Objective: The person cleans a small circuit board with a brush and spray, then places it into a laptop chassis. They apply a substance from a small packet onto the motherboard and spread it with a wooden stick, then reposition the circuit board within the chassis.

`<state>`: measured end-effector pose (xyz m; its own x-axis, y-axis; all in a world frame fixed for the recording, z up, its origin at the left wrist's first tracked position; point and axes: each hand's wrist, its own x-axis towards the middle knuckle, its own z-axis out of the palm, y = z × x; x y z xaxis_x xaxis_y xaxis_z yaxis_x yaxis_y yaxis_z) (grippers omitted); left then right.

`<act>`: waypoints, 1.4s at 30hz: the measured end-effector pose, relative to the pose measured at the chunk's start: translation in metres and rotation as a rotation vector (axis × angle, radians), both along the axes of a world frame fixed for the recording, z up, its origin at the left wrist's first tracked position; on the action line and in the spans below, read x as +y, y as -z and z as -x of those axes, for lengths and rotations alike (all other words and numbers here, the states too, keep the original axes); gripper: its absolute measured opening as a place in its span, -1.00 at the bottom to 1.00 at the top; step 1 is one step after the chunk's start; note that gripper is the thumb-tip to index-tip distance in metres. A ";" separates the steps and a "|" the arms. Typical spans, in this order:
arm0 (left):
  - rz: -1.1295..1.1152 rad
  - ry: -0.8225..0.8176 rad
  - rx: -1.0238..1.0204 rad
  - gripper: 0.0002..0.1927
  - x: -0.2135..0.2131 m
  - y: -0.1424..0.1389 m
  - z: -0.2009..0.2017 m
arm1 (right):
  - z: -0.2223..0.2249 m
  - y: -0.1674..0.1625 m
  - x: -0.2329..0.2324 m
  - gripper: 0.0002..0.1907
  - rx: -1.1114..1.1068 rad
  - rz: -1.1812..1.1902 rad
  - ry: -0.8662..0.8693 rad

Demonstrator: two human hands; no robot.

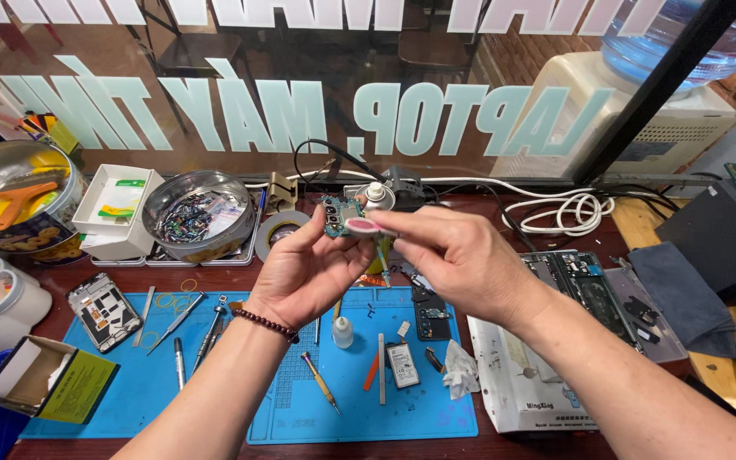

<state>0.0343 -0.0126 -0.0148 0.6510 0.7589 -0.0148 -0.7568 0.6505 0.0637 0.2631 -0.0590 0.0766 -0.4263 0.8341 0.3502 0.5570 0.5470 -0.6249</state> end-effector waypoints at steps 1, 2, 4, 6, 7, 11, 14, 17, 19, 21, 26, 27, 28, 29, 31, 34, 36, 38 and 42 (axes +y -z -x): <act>-0.032 -0.026 0.052 -0.53 0.001 0.000 0.000 | -0.002 0.000 0.000 -0.59 0.001 0.003 0.030; -0.063 -0.053 0.100 -0.56 0.001 -0.001 0.000 | -0.004 -0.001 0.001 -0.59 -0.002 0.006 0.058; -0.114 -0.087 0.163 -0.57 0.001 -0.002 0.005 | -0.003 -0.001 0.001 -0.59 -0.003 0.029 0.106; -0.152 -0.074 0.161 -0.53 0.000 -0.003 0.005 | -0.005 -0.001 0.000 -0.60 -0.028 0.070 0.170; -0.146 -0.050 0.144 -0.54 0.000 -0.003 0.004 | -0.005 0.002 -0.002 -0.60 0.014 0.007 0.106; -0.189 -0.023 0.128 -0.53 -0.001 -0.005 0.010 | -0.006 0.021 -0.002 -0.59 0.049 0.001 0.096; -0.252 -0.153 0.167 -0.48 0.004 -0.010 0.035 | -0.016 0.035 0.008 -0.57 -0.034 0.261 0.390; -0.250 -0.249 0.211 -0.48 0.004 -0.013 0.060 | -0.014 0.053 0.016 -0.55 0.057 0.561 0.455; -0.220 -0.280 0.245 -0.49 0.005 -0.013 0.070 | -0.005 0.066 0.014 -0.57 0.181 0.680 0.388; -0.157 -0.314 0.290 -0.50 0.002 -0.010 0.080 | 0.013 0.080 0.008 -0.62 0.303 0.744 0.301; -0.093 -0.342 0.307 -0.50 -0.008 0.002 0.099 | 0.069 0.103 0.015 -0.70 0.089 0.514 0.178; -0.068 -0.345 0.309 -0.50 -0.009 0.005 0.103 | 0.082 0.109 0.019 -0.71 0.072 0.480 0.176; -0.062 -0.347 0.311 -0.50 -0.010 0.008 0.107 | 0.096 0.116 0.025 -0.72 0.040 0.440 0.192; -0.056 -0.350 0.314 -0.50 -0.011 0.010 0.112 | 0.112 0.125 0.032 -0.72 0.008 0.399 0.207; -0.031 -0.339 0.309 -0.48 -0.011 0.016 0.117 | 0.131 0.145 0.045 -0.71 -0.062 0.340 0.207; 0.030 -0.321 0.302 -0.43 -0.015 0.025 0.127 | 0.160 0.185 0.060 -0.71 -0.186 0.350 0.160; 0.070 -0.300 0.288 -0.43 -0.021 0.031 0.133 | 0.167 0.211 0.064 -0.69 -0.305 0.432 0.167; 0.084 -0.306 0.295 -0.44 -0.025 0.036 0.140 | 0.172 0.233 0.067 -0.67 -0.440 0.509 0.228; 0.107 -0.272 0.256 -0.48 -0.033 0.044 0.151 | 0.175 0.251 0.068 -0.56 -0.510 0.554 0.236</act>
<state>-0.1171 -0.0456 -0.0585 0.3914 0.8887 -0.2388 -0.8710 0.4415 0.2155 0.0886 0.0094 -0.1742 -0.2123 0.9184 -0.3338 0.9107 0.0622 -0.4083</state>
